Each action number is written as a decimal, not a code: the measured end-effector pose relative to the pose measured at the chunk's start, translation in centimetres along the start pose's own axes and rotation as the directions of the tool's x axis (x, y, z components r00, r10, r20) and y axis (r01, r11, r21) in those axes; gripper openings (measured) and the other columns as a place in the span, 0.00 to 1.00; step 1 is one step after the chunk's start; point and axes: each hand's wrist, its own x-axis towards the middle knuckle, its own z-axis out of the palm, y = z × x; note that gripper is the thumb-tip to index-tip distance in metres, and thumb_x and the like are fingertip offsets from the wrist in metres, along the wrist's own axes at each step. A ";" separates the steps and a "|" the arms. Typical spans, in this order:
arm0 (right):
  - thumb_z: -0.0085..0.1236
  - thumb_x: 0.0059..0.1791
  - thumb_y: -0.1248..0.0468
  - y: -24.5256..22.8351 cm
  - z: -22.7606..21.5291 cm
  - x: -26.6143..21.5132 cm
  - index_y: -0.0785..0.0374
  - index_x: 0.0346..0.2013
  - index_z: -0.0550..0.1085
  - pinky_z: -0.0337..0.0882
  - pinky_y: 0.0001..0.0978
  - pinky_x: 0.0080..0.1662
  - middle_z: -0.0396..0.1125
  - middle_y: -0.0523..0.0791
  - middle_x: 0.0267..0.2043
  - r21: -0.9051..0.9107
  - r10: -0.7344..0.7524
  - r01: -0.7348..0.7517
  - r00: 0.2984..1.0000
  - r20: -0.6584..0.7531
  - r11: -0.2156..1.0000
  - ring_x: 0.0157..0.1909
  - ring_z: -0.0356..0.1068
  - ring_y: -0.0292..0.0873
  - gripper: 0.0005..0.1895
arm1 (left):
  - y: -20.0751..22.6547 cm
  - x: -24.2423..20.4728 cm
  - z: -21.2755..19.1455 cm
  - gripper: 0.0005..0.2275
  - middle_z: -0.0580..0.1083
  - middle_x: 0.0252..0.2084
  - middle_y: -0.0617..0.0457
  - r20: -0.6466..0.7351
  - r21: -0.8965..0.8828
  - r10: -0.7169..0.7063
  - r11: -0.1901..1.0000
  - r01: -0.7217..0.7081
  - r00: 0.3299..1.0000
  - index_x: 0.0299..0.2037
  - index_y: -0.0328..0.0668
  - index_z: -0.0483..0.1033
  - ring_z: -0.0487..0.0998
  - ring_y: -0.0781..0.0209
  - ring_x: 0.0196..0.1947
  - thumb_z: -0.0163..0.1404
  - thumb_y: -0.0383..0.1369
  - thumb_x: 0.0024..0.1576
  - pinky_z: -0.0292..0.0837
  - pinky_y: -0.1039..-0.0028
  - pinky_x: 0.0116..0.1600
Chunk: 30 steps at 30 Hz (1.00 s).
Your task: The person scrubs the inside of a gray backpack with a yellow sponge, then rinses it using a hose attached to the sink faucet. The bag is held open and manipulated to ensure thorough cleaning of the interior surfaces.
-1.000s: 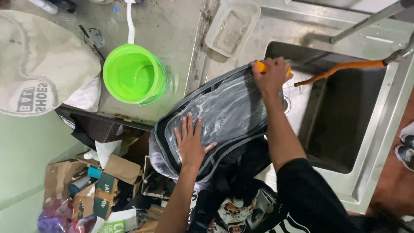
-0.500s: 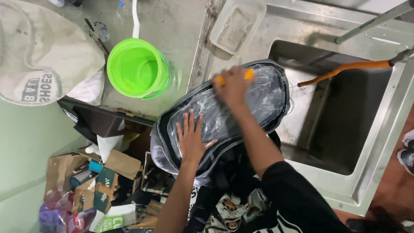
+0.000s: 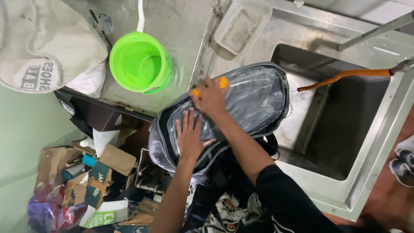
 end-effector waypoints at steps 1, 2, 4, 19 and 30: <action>0.55 0.52 0.40 0.6 -0.8 0.2 0.51 0.48 0.82 0.48 0.88 0.61 0.69 0.48 0.56 -0.001 0.000 0.000 1.000 -0.007 1.000 0.64 0.64 0.59 0.22 | 0.0 0.0 -0.1 0.49 0.41 0.86 0.49 -0.006 0.002 0.004 1.000 -0.004 1.000 0.77 0.55 0.59 0.35 0.49 0.86 0.63 0.63 0.46 0.23 0.43 0.82; 0.54 0.52 0.40 1.2 -1.6 0.4 0.52 0.48 0.81 0.52 0.86 0.59 0.68 0.49 0.55 0.033 -0.010 0.009 1.000 0.018 0.999 0.63 0.65 0.60 0.24 | -0.1 -0.1 -0.1 0.49 0.40 0.86 0.49 -0.004 -0.007 0.007 1.000 -0.007 1.000 0.78 0.56 0.58 0.36 0.49 0.86 0.63 0.64 0.46 0.23 0.44 0.81; 0.54 0.53 0.39 5.5 -2.3 0.6 0.54 0.49 0.81 0.56 0.84 0.58 0.67 0.49 0.54 0.072 -0.024 0.019 0.998 0.062 0.997 0.62 0.65 0.62 0.25 | 0.2 -0.7 -0.2 0.50 0.40 0.87 0.50 0.013 -0.022 -0.002 1.000 0.002 1.000 0.78 0.56 0.57 0.36 0.49 0.85 0.63 0.64 0.46 0.24 0.44 0.81; 0.61 0.52 0.40 13.8 -1.2 2.5 0.49 0.42 0.77 0.50 0.81 0.62 0.58 0.41 0.45 -0.150 -0.059 0.023 0.968 -0.243 0.988 0.54 0.61 0.53 0.18 | 0.4 -0.6 -1.2 0.52 0.43 0.86 0.51 -0.036 -0.049 0.001 0.999 -0.002 0.999 0.80 0.59 0.55 0.39 0.50 0.85 0.65 0.62 0.44 0.28 0.44 0.82; 0.66 0.52 0.43 23.5 -3.8 0.3 0.48 0.40 0.80 0.61 0.73 0.54 0.60 0.41 0.46 -0.109 0.182 -0.229 0.927 -0.327 0.967 0.51 0.66 0.55 0.15 | 0.9 -0.5 -1.9 0.52 0.42 0.86 0.52 0.003 -0.056 -0.009 0.998 0.009 1.000 0.80 0.62 0.54 0.40 0.51 0.85 0.66 0.62 0.44 0.33 0.42 0.81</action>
